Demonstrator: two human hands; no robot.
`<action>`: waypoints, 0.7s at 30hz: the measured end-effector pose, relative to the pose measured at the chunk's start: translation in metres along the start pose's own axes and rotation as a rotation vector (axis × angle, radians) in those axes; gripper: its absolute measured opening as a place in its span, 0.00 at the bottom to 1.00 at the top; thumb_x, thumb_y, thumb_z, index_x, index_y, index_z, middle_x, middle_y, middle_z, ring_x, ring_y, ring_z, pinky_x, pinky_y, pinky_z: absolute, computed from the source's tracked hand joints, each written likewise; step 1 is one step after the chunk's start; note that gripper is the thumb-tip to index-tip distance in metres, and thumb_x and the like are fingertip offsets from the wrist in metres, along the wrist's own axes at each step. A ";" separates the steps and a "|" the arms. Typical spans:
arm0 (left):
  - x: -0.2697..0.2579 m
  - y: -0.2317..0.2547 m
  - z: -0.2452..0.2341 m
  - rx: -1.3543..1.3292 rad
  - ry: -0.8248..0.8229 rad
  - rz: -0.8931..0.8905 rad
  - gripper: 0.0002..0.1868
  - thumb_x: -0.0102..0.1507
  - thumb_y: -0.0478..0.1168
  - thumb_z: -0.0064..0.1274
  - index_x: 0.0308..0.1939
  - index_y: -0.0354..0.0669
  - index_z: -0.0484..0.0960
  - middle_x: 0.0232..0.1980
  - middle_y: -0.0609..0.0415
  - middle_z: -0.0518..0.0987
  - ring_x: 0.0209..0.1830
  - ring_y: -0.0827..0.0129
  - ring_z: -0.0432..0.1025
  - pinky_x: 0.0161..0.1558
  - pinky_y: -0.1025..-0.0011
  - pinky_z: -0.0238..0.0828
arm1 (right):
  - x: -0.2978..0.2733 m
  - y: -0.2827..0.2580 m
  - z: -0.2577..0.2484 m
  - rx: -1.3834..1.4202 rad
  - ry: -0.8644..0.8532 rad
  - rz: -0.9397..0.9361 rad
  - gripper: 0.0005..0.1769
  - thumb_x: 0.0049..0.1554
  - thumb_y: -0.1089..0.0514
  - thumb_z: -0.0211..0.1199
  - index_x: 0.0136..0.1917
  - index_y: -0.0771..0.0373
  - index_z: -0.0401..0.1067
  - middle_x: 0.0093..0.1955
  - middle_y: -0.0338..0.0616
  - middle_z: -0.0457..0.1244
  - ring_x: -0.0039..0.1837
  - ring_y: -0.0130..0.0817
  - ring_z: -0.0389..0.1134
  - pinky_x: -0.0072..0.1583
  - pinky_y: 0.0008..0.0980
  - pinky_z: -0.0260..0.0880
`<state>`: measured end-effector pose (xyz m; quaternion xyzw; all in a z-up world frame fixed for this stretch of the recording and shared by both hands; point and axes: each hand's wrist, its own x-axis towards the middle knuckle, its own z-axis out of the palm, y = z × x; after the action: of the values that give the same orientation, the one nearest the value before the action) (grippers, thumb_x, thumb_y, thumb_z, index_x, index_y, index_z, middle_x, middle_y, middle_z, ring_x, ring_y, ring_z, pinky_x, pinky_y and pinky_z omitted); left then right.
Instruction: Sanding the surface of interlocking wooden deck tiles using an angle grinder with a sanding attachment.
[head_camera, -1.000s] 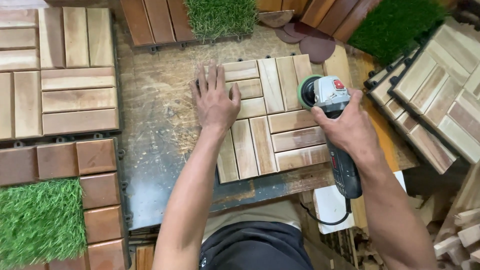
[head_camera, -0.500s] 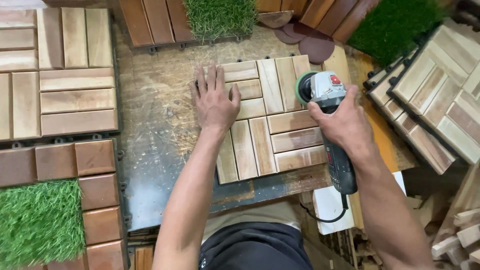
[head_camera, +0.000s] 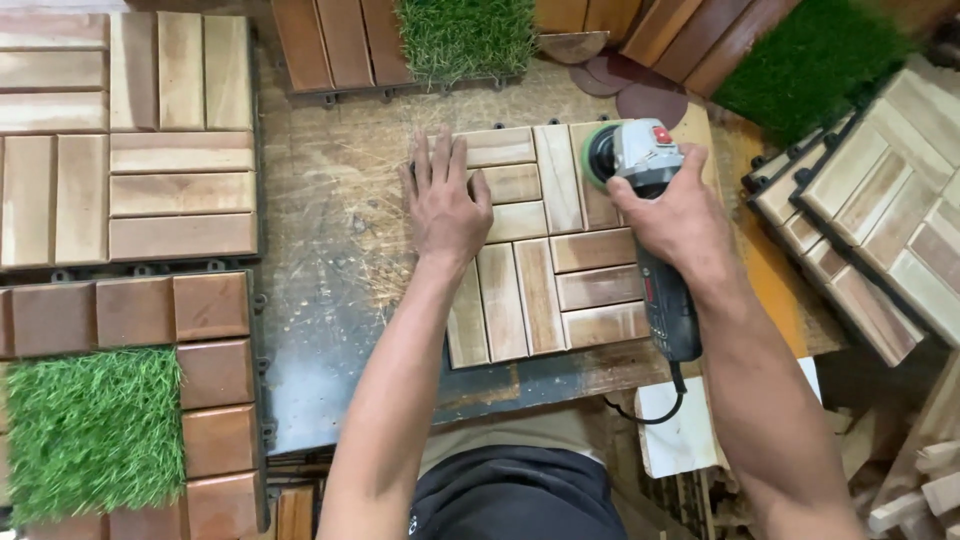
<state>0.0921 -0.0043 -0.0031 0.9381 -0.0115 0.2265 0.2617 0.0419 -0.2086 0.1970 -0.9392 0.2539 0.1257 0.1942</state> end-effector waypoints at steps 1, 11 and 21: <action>0.001 0.001 -0.001 -0.005 0.001 0.000 0.28 0.63 0.49 0.51 0.67 0.50 0.75 0.75 0.55 0.68 0.80 0.54 0.53 0.73 0.39 0.53 | 0.003 0.005 0.000 -0.003 0.004 0.001 0.46 0.56 0.28 0.60 0.74 0.54 0.46 0.60 0.74 0.63 0.66 0.68 0.64 0.64 0.63 0.62; 0.001 0.002 -0.001 0.006 0.011 0.007 0.28 0.63 0.49 0.52 0.66 0.49 0.75 0.74 0.54 0.69 0.79 0.53 0.54 0.72 0.39 0.54 | -0.050 0.020 -0.005 0.020 0.026 0.147 0.48 0.54 0.32 0.61 0.76 0.58 0.47 0.60 0.77 0.63 0.65 0.73 0.64 0.65 0.65 0.61; -0.001 -0.002 0.004 0.002 0.020 0.001 0.26 0.63 0.48 0.52 0.66 0.51 0.76 0.74 0.56 0.69 0.79 0.53 0.55 0.72 0.38 0.53 | -0.093 0.015 0.019 0.039 -0.118 0.040 0.50 0.52 0.32 0.61 0.77 0.57 0.47 0.59 0.81 0.63 0.63 0.76 0.66 0.64 0.67 0.62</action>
<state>0.0933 -0.0049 -0.0078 0.9361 -0.0088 0.2361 0.2606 -0.0468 -0.1724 0.2064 -0.9210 0.2630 0.1798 0.2244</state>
